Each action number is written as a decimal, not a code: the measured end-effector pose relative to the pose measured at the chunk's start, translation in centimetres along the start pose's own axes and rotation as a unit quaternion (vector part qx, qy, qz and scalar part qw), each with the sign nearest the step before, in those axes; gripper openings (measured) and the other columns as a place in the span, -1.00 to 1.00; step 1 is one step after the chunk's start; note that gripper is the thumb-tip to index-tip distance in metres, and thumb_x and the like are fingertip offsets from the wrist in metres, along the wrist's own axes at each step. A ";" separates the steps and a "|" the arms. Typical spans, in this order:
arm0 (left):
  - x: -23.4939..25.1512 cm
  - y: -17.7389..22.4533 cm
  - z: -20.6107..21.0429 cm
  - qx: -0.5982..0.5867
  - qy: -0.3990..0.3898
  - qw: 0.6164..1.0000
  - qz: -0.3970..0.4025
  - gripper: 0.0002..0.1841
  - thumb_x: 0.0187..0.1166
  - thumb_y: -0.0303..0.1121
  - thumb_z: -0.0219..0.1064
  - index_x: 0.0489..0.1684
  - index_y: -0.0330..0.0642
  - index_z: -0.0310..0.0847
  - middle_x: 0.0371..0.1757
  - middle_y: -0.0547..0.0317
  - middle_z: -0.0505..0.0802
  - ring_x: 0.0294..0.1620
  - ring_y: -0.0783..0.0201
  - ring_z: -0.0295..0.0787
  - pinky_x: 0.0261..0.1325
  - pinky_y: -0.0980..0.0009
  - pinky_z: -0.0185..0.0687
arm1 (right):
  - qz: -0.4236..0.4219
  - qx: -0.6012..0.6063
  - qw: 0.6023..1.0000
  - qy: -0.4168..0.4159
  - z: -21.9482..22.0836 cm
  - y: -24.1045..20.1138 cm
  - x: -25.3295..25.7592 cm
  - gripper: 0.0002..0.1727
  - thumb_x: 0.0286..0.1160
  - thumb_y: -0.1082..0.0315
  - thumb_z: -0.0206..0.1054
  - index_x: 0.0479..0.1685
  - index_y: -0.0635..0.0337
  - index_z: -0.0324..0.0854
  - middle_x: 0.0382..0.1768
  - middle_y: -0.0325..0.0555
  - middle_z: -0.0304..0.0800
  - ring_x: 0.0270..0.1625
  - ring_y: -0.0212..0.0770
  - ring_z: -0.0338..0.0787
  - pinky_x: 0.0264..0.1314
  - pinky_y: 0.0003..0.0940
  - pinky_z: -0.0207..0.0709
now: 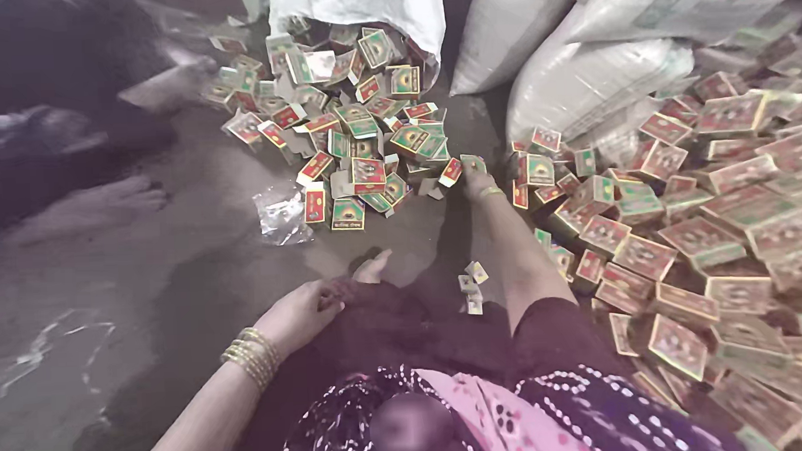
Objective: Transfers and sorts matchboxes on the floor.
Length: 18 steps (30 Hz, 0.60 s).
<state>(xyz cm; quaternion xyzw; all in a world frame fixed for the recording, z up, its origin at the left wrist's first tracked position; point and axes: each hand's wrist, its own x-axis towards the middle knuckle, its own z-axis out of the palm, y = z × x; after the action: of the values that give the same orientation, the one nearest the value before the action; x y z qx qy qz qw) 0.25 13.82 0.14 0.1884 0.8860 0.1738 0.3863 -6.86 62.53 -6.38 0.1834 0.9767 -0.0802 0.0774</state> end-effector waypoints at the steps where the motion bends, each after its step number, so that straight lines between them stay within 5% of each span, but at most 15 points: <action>1: 0.0 0.0 0.0 0.001 0.001 1.000 -0.001 -0.50 0.66 0.06 0.29 0.40 -0.05 0.62 0.27 -0.01 0.80 0.28 0.01 0.77 0.42 -0.15 0.59 | -0.007 -0.008 1.000 -0.003 -0.1 0.5 0.3 -0.13 0.49 0.28 0.40 0.86 -0.01 0.12 0.61 0.36 0.45 0.52 0.51 0.55 0.46 0.53 0.41; 3: 0.0 0.0 0.0 0.007 0.000 1.000 -0.004 -0.47 0.66 0.09 0.28 0.44 -0.03 0.60 0.31 -0.01 0.78 0.33 0.00 0.74 0.45 -0.16 0.56 | -0.032 -0.022 0.999 0.018 -0.3 1.6 0.5 -0.26 0.67 0.10 0.29 0.83 0.02 0.18 0.58 0.32 0.50 0.50 0.44 0.59 0.54 0.42 0.40; 7: 0.1 0.2 0.2 0.028 -0.012 1.000 0.000 -0.47 0.67 0.12 0.25 0.44 0.00 0.60 0.34 0.04 0.78 0.36 0.04 0.74 0.47 -0.15 0.55 | -0.055 -0.039 0.996 0.054 -0.3 2.2 0.8 -0.21 0.62 0.04 0.33 0.83 0.05 0.19 0.58 0.26 0.53 0.51 0.35 0.62 0.53 0.33 0.45; 11: -0.3 0.5 0.1 0.033 -0.001 0.999 0.004 -0.44 0.67 0.12 0.25 0.49 -0.03 0.57 0.40 -0.01 0.75 0.41 0.00 0.70 0.50 -0.15 0.53 | -0.044 -0.044 0.997 0.035 -0.2 1.3 0.8 -0.44 0.70 0.22 0.21 0.71 -0.04 0.39 0.37 0.26 0.71 0.36 0.38 0.72 0.27 0.43 0.60; 13: -0.6 0.8 -0.1 0.039 0.001 0.999 0.007 -0.45 0.67 0.10 0.25 0.47 -0.08 0.57 0.40 -0.05 0.74 0.43 -0.03 0.68 0.51 -0.15 0.51 | 0.013 -0.047 0.994 0.096 -1.3 -0.4 -1.5 -0.60 0.74 0.26 0.13 0.46 0.06 0.62 0.23 0.28 0.79 0.19 0.39 0.81 0.12 0.43 0.65; 14: -0.6 0.8 -0.1 0.042 0.000 0.999 0.007 -0.44 0.68 0.09 0.25 0.48 -0.09 0.57 0.41 -0.05 0.73 0.44 -0.03 0.68 0.52 -0.14 0.50 | 0.058 -0.056 0.991 0.106 -3.5 -2.5 -3.9 -0.62 0.72 0.28 0.12 0.33 0.19 0.71 0.18 0.35 0.81 0.18 0.39 0.82 0.14 0.39 0.65; 15: -0.6 0.8 -0.1 0.043 -0.001 0.999 0.007 -0.44 0.68 0.09 0.26 0.48 -0.11 0.57 0.41 -0.06 0.73 0.44 -0.04 0.68 0.52 -0.14 0.50 | 0.159 -0.023 0.981 -0.106 -9.8 -6.3 -6.2 -0.52 0.87 0.31 -0.03 0.64 0.33 0.38 0.60 0.42 0.45 0.63 0.38 0.49 0.61 0.29 0.35; 16: -0.5 0.9 -0.2 0.043 -0.004 0.999 0.005 -0.43 0.68 0.09 0.26 0.48 -0.13 0.57 0.41 -0.08 0.73 0.44 -0.05 0.69 0.51 -0.15 0.51 | 0.233 0.026 0.963 -0.134 -12.8 -8.9 -7.6 -0.51 0.84 0.40 0.00 0.65 0.47 0.32 0.68 0.47 0.30 0.74 0.38 0.32 0.73 0.25 0.17; 18: -0.5 1.1 -0.3 0.046 -0.012 0.999 0.002 -0.43 0.69 0.08 0.25 0.48 -0.15 0.56 0.41 -0.08 0.73 0.43 -0.05 0.68 0.51 -0.14 0.51 | 0.289 0.075 0.951 -0.079 -14.1 -10.3 -8.1 -0.51 0.80 0.45 0.06 0.62 0.55 0.32 0.69 0.49 0.26 0.76 0.36 0.27 0.77 0.20 0.13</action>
<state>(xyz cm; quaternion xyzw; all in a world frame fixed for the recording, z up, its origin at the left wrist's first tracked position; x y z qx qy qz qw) 0.50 14.47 1.12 0.2101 0.8879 0.1312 0.3878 -4.90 52.89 10.11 0.4560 0.8639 -0.1419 0.1599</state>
